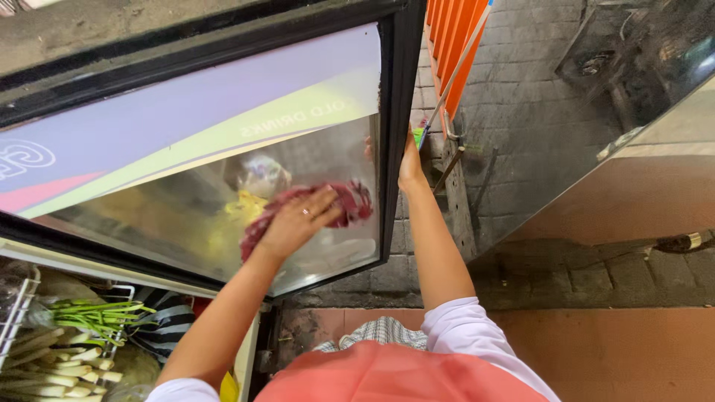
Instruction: The person opens a commercial refrigerator and wipes the interior shelves and door frame with a red cloth. They move several plastic bags of vegetables and other items to access different areas, then wipe the exterior glass door before closing it.
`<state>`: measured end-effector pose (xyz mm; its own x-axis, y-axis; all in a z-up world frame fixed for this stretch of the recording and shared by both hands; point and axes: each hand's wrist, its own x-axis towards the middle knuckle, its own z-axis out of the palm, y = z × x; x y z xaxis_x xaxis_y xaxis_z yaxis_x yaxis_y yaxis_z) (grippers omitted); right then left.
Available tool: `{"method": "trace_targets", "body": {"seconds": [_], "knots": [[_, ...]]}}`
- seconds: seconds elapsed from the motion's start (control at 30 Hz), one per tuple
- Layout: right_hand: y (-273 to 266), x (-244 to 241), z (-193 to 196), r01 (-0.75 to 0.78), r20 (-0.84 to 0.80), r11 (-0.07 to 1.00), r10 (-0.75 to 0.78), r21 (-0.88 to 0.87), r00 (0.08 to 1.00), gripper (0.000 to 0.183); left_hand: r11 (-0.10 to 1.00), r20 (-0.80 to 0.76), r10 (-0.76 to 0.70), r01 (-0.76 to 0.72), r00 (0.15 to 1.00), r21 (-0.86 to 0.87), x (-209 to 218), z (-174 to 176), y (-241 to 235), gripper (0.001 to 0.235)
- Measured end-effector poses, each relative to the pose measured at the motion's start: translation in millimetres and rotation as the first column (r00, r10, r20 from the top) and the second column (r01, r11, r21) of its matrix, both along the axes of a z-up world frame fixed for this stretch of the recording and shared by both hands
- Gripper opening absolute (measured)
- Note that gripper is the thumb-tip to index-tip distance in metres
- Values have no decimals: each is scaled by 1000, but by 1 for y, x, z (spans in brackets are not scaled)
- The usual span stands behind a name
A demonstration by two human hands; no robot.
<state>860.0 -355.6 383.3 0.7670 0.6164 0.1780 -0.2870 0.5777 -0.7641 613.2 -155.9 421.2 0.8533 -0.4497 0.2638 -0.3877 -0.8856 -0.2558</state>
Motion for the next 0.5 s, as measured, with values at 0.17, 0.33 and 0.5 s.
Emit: {"method": "trace_targets", "body": {"seconds": [0.17, 0.33, 0.5], "knots": [[-1, 0, -7, 41, -45, 996, -37, 82, 998, 69, 994, 639, 105, -61, 762, -90, 16, 123, -2, 32], [-3, 0, -18, 56, -152, 996, -45, 72, 987, 73, 974, 665, 227, -182, 711, -138, 35, 128, -33, 41], [-12, 6, -29, 38, -351, 998, -15, 57, 936, 69, 991, 411, 131, -134, 902, -20, 36, 37, -46, 34]]}}
